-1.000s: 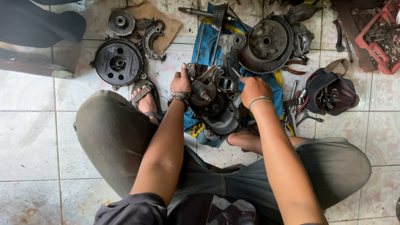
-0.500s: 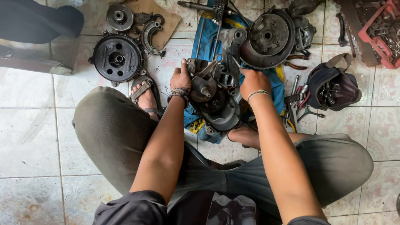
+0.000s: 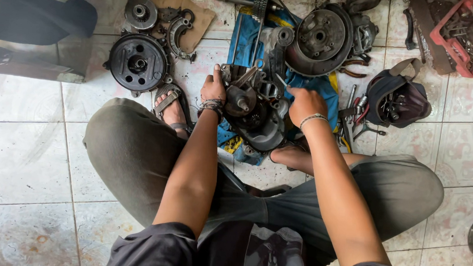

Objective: The person sits on the floor and uses a screwdriver to work on a disassembled engine block placed on a blue cloth. They manipulate internal components and adjust parts within the engine casing while surrounded by various mechanical parts and tools.

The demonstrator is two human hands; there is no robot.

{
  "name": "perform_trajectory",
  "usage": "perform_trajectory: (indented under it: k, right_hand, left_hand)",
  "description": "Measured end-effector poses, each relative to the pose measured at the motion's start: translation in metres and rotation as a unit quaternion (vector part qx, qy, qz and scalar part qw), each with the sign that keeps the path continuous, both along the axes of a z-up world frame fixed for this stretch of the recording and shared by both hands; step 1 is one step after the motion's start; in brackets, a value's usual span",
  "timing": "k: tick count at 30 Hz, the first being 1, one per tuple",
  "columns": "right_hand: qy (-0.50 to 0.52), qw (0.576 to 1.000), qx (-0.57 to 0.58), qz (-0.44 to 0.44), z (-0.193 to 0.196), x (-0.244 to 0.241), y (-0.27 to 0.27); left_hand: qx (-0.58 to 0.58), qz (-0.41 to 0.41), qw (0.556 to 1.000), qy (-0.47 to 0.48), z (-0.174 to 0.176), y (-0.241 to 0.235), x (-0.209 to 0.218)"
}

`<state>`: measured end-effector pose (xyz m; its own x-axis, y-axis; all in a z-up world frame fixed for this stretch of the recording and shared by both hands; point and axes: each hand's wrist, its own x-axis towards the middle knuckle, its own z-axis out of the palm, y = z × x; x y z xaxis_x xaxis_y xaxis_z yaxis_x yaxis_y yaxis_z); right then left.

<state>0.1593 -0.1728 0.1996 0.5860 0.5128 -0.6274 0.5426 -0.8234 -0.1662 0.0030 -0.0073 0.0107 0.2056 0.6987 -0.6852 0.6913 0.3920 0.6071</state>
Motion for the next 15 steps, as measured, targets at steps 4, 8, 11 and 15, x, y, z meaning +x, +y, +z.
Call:
perform_trajectory:
  k: [4, 8, 11, 15]
  right_hand:
    - [-0.014, 1.0, 0.018, -0.011, -0.02, 0.002, -0.012]
    - [-0.029, 0.999, 0.036, -0.015, -0.022, -0.004, -0.024]
    - [-0.038, 0.997, 0.063, -0.023, -0.012, -0.011, -0.024]
    - [-0.058, 0.995, 0.068, -0.036, -0.039, -0.006, -0.026]
  left_hand:
    - [-0.001, -0.001, 1.0, -0.008, 0.008, 0.0, 0.0]
    - [0.009, 0.009, 1.0, -0.016, 0.001, -0.003, -0.001]
    - [0.023, 0.021, 0.999, -0.015, 0.001, -0.001, 0.002]
    - [0.02, 0.013, 1.0, -0.012, 0.01, -0.003, 0.001]
